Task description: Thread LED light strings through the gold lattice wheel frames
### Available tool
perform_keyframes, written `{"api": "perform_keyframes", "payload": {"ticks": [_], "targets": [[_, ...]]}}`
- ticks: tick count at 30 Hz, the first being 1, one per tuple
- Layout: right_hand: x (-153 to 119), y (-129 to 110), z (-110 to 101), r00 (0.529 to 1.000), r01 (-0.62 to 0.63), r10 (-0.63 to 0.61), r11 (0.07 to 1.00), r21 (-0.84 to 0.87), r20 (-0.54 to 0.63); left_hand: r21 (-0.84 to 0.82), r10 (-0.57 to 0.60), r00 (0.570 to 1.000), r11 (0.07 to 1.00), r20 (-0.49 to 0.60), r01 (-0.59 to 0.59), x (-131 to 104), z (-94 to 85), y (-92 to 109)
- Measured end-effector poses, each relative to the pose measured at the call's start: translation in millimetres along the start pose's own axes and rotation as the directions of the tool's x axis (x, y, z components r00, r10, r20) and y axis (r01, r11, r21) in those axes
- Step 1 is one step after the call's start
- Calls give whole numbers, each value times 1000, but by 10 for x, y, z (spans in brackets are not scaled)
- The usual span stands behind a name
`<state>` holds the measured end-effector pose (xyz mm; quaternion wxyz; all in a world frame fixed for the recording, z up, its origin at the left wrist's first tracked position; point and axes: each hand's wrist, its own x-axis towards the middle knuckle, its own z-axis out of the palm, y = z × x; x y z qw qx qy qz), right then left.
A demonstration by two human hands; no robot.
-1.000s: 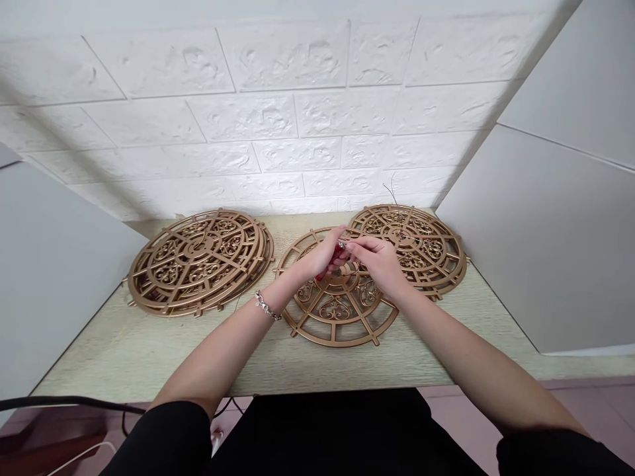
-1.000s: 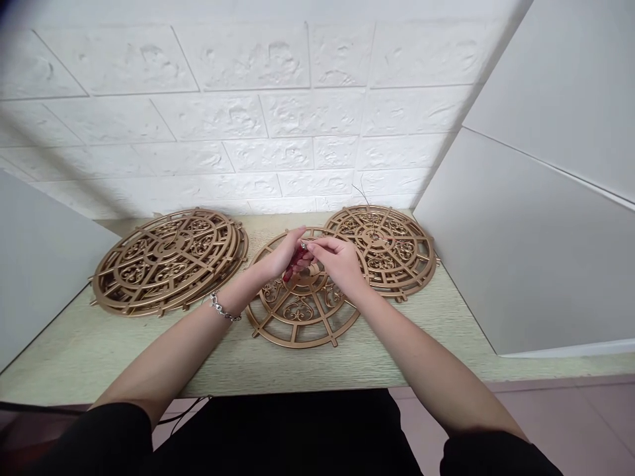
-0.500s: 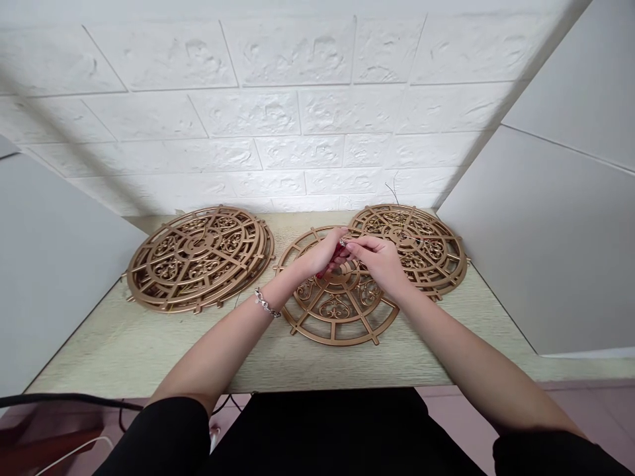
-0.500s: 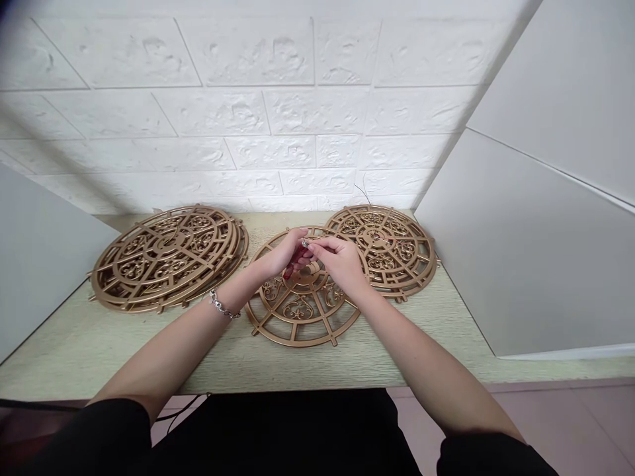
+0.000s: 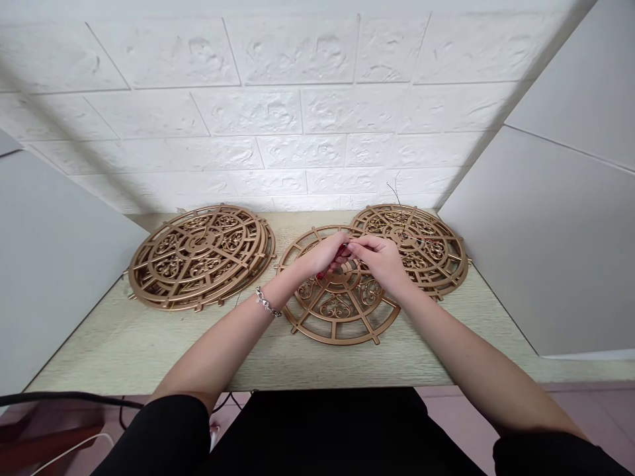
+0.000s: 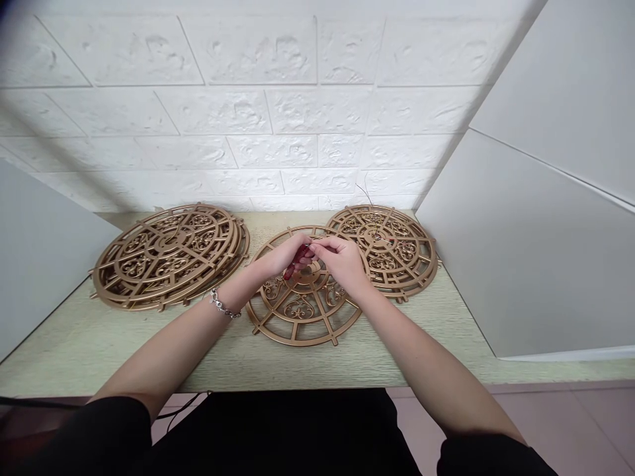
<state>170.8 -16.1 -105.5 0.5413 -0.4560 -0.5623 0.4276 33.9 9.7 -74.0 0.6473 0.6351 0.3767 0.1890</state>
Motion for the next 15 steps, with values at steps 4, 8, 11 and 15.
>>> {"api": "perform_keyframes", "payload": {"ticks": [4,8,11,15], "targets": [[1,41,2,999,42,-43,998,-53,-16,-88,-32,999,996,-23,30,47,10,-51],[7,107,-15,990,96,-105,991,-94,-96,-212,-61,997,976,-41,51,79,-108,-70],[30,156,-45,985,89,-111,983,-161,-133,-274,-105,990,959,-89,77,69,-289,-35],[54,161,-59,987,58,-108,928,-369,-115,-256,-184,971,956,-154,141,30,-530,24]]}}
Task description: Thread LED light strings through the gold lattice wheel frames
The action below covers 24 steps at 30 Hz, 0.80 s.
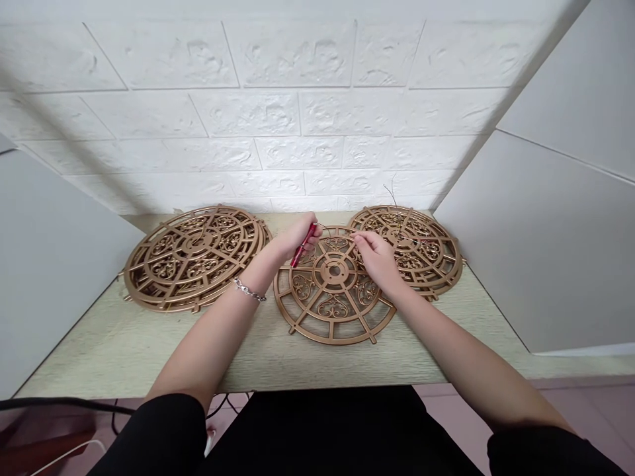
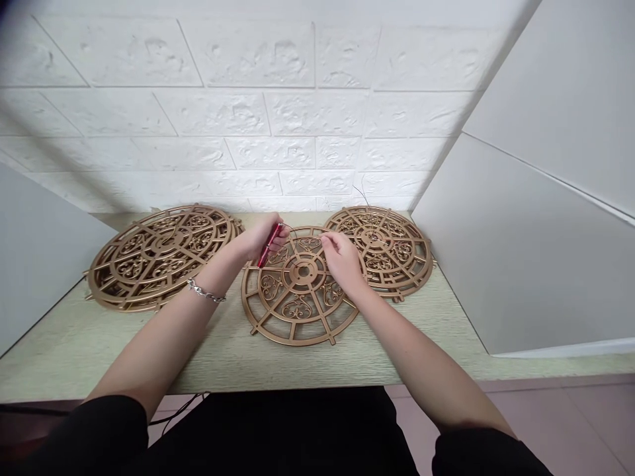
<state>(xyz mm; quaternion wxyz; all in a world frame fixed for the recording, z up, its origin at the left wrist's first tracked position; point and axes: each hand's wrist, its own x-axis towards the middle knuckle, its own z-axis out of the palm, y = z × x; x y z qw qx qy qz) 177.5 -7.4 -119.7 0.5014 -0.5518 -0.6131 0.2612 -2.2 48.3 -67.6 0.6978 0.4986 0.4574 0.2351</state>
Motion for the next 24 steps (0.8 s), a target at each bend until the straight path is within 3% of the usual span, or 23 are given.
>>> {"api": "perform_keyframes", "payload": {"ticks": [9,16,20,24], "targets": [[-68,-53,70,955,158,-21,878,-451,295,-44,-61,998,997,34,62,-22,-255,71],[-91,-88,37,932,193,-9,859,-475,363,-195,-40,994,979,97,59,39,-287,10],[-172,-114,66,908,326,-100,778,-537,407,-244,-69,991,965,118,97,53,-251,-19],[-241,-135,116,904,352,-102,731,-585,416,-307,-40,990,948,136,81,56,-209,-32]]}}
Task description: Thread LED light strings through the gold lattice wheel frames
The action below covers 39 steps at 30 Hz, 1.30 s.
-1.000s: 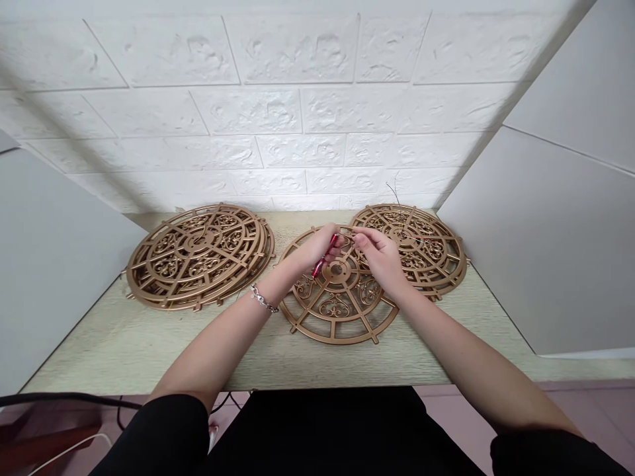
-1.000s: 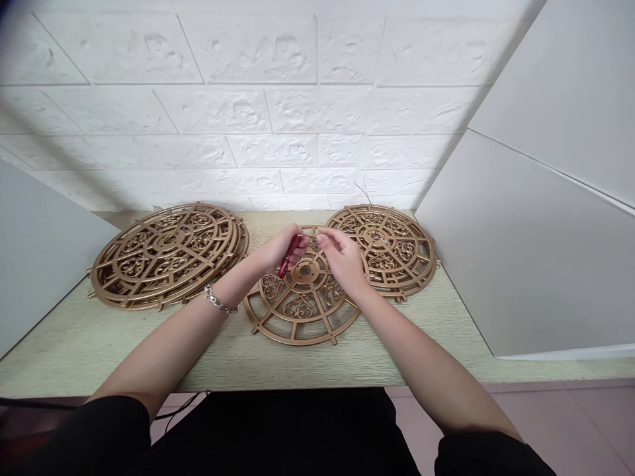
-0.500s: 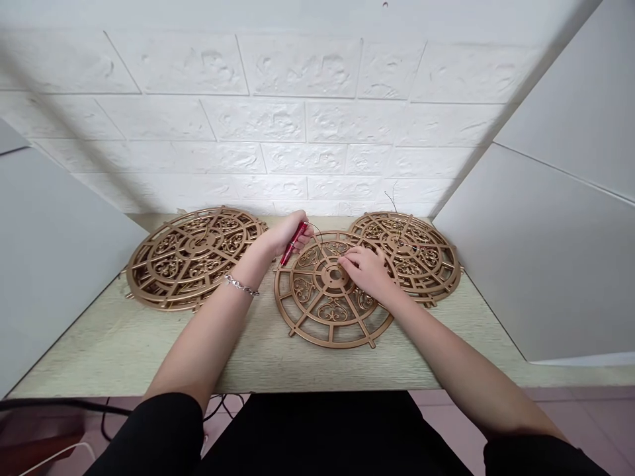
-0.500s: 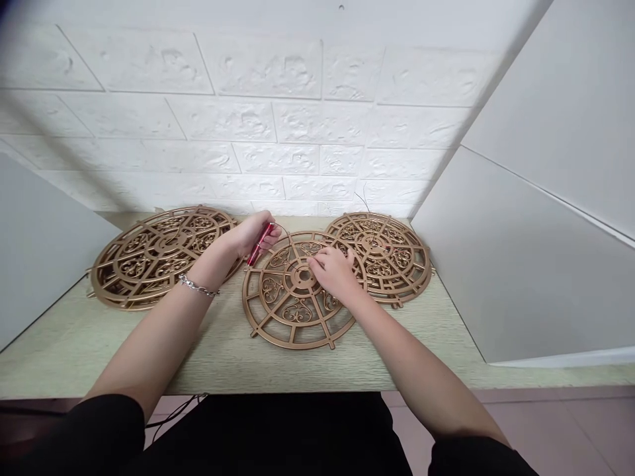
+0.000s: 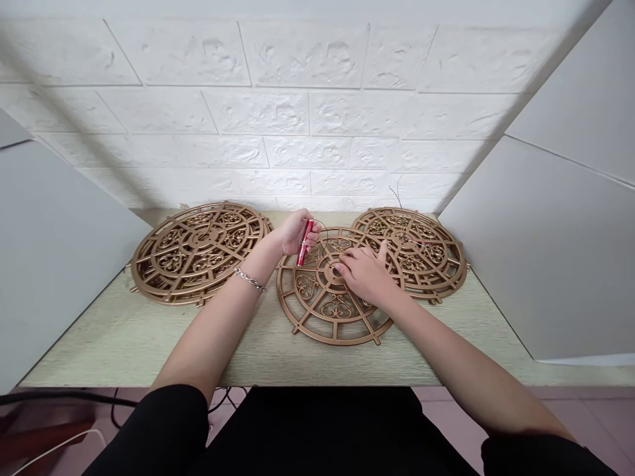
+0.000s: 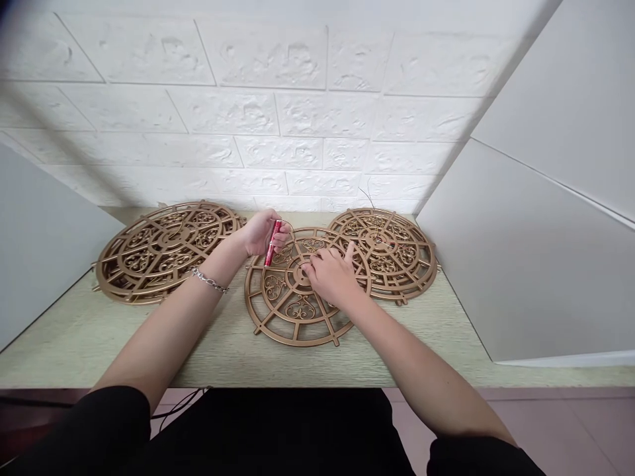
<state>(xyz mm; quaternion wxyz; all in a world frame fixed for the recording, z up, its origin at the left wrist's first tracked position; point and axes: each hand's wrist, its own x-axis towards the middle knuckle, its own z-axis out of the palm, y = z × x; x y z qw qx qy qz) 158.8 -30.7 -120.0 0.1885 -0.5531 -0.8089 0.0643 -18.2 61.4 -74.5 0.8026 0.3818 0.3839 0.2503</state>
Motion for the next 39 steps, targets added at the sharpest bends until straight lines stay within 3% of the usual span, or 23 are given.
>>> {"api": "perform_keyframes", "payload": {"ticks": [5,8,13,17,23,29,34,39], "targets": [[21,12,25,999,-40,41,998,56,-11,-84,-5,1000,996,25,7,22,-13,-18],[57,45,26,991,-109,121,974,199,-50,-129,-17,999,991,51,23,46,-33,-40],[118,82,-18,953,-217,297,808,548,-60,-175,-49,995,982,82,63,71,-12,-88],[116,93,-65,919,-127,351,694,709,-179,-204,-73,994,975,77,88,67,40,-116],[46,28,-133,869,77,344,615,785,-355,-189,-71,985,977,159,101,99,98,-189],[-28,-128,-167,888,152,285,559,815,-361,-215,-51,983,973,174,89,139,151,-256],[-20,-160,-151,933,41,303,442,896,-192,-324,-8,991,945,135,52,92,231,-228],[-10,-152,-161,946,55,271,400,915,-175,-384,8,997,923,77,23,64,258,-205]]}}
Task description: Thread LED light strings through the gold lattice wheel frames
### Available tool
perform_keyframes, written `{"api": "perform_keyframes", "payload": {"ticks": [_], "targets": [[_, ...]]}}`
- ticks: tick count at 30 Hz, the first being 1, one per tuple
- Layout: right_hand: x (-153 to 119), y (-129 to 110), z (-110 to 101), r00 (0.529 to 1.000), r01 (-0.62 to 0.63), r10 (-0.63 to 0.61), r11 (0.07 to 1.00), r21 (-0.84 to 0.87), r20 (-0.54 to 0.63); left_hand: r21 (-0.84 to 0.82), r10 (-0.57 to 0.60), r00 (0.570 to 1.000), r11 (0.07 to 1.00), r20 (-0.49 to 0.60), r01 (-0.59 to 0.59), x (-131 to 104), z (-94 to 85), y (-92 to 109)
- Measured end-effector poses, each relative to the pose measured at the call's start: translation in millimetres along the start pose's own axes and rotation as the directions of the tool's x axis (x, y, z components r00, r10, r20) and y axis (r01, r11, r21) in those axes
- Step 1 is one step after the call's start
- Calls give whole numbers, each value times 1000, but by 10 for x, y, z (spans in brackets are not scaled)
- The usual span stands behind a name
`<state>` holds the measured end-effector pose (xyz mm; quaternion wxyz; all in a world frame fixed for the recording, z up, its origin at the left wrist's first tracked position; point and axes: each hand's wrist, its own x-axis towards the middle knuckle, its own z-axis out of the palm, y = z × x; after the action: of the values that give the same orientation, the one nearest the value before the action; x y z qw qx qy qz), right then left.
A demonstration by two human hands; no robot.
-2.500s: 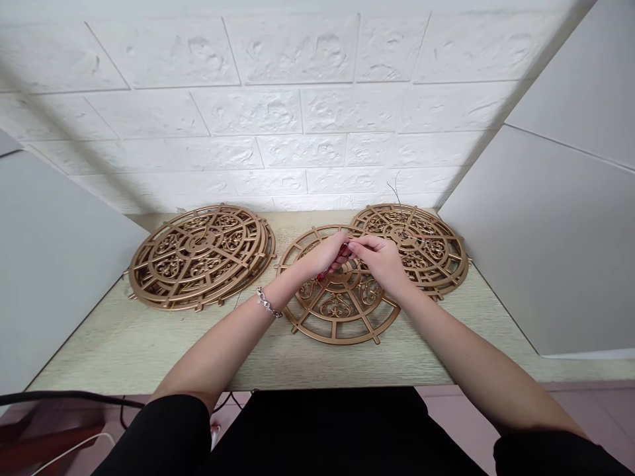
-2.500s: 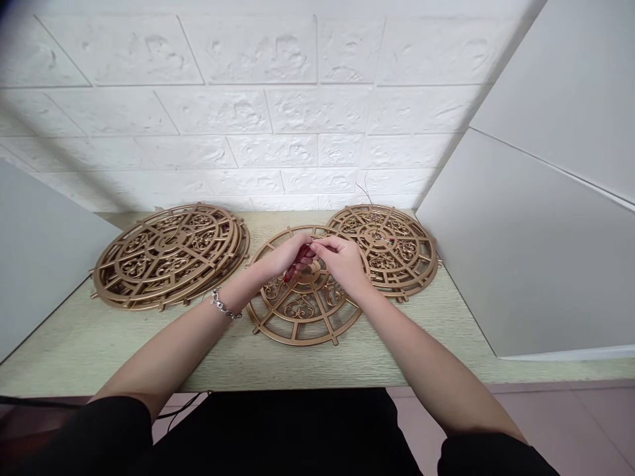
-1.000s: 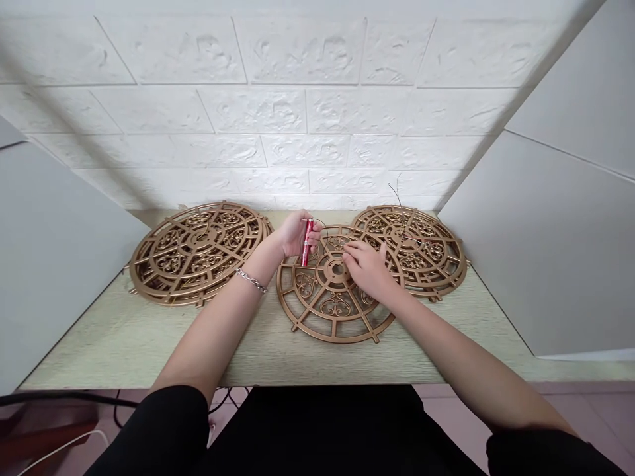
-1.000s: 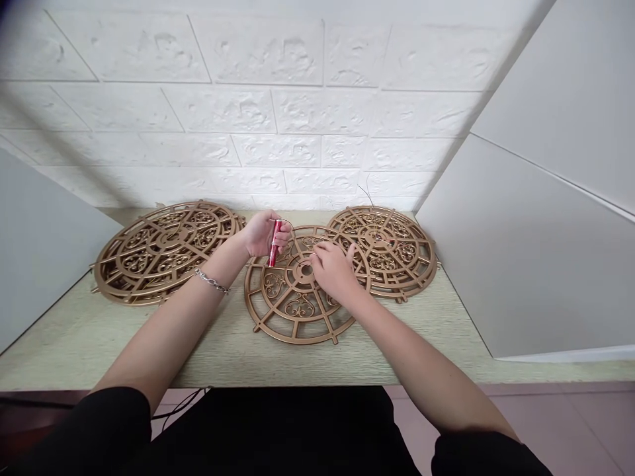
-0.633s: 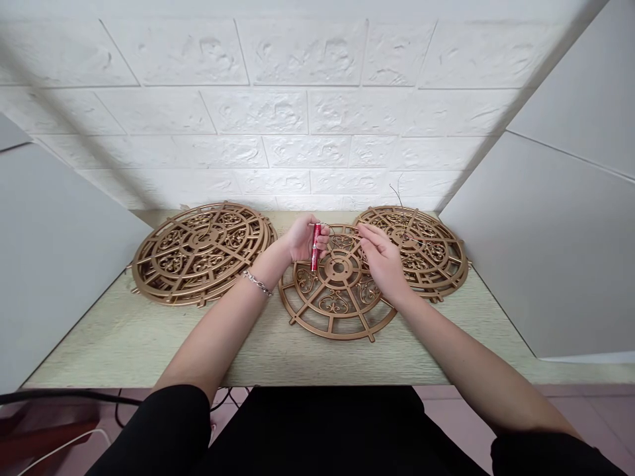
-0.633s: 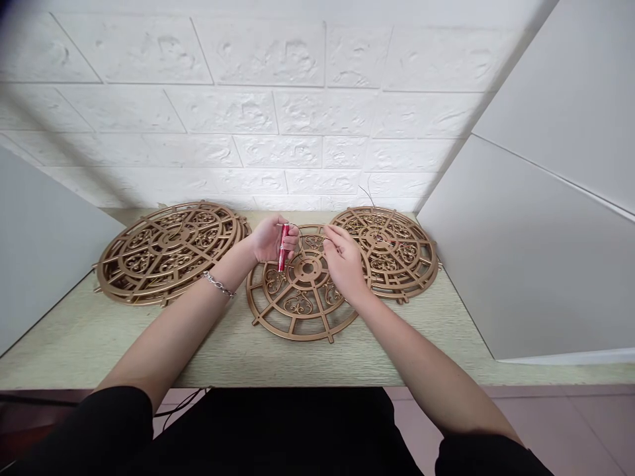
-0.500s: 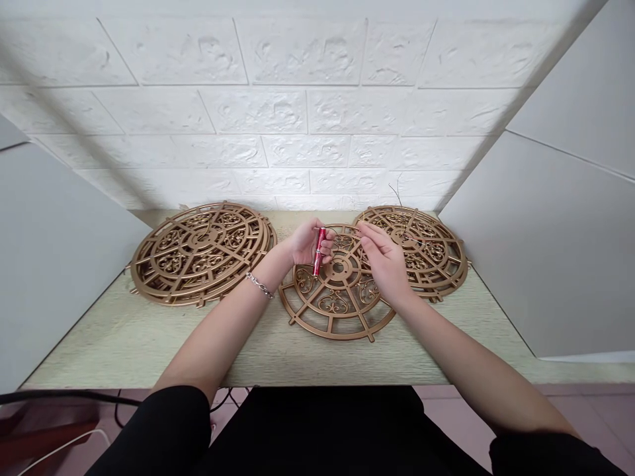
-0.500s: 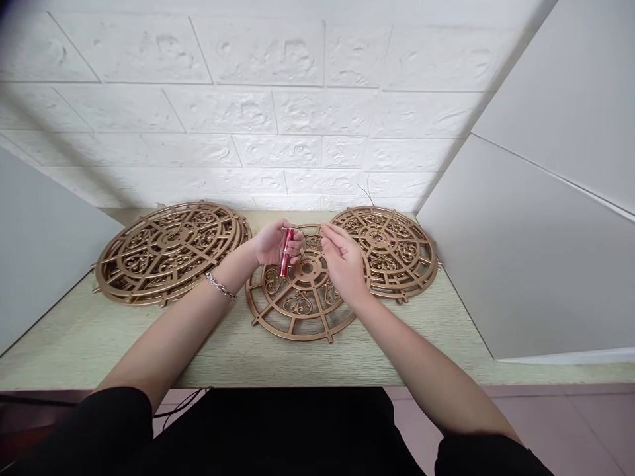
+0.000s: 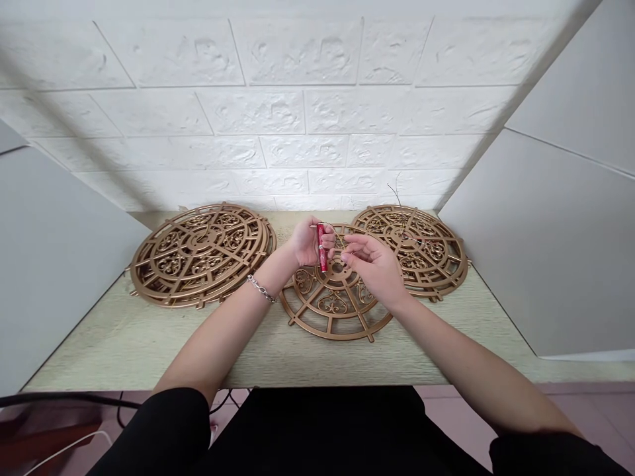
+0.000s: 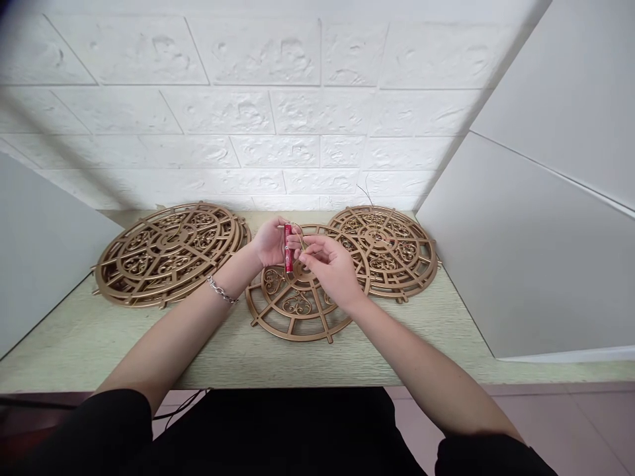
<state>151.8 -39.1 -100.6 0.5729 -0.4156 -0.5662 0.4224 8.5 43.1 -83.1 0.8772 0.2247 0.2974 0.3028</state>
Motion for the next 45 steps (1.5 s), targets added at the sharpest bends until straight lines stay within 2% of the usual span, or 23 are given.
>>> {"api": "perform_keyframes", "payload": {"ticks": [6,12,16,20,24,27,29,37,45], "targets": [[-51,-100,1,1000,6,-6,998,57,-2,10,4,1000,1000,30,-4,22,-58,21],[-75,-157,11,1000,8,-8,997,79,2,13,-6,999,1000,45,6,11,-34,42],[-137,-211,16,994,54,-62,995,87,95,-12,5,999,1000,48,-4,11,-32,47],[-171,-156,20,973,104,-85,992,-77,216,-16,19,1000,1000,6,-19,-2,-34,52],[-127,4,18,931,284,-186,909,-305,313,-35,36,999,999,-18,-37,-23,-8,52],[-78,108,14,875,449,-305,801,-396,377,-66,47,999,997,-17,-48,-35,24,47],[-55,155,11,851,509,-359,742,-436,383,-98,52,999,994,-15,-53,-42,45,43],[-32,245,-11,852,524,-418,655,-544,316,-165,81,997,983,-6,-81,-64,93,38],[-34,265,-26,831,548,-454,565,-617,322,-156,85,996,984,-26,-88,-67,128,7]]}}
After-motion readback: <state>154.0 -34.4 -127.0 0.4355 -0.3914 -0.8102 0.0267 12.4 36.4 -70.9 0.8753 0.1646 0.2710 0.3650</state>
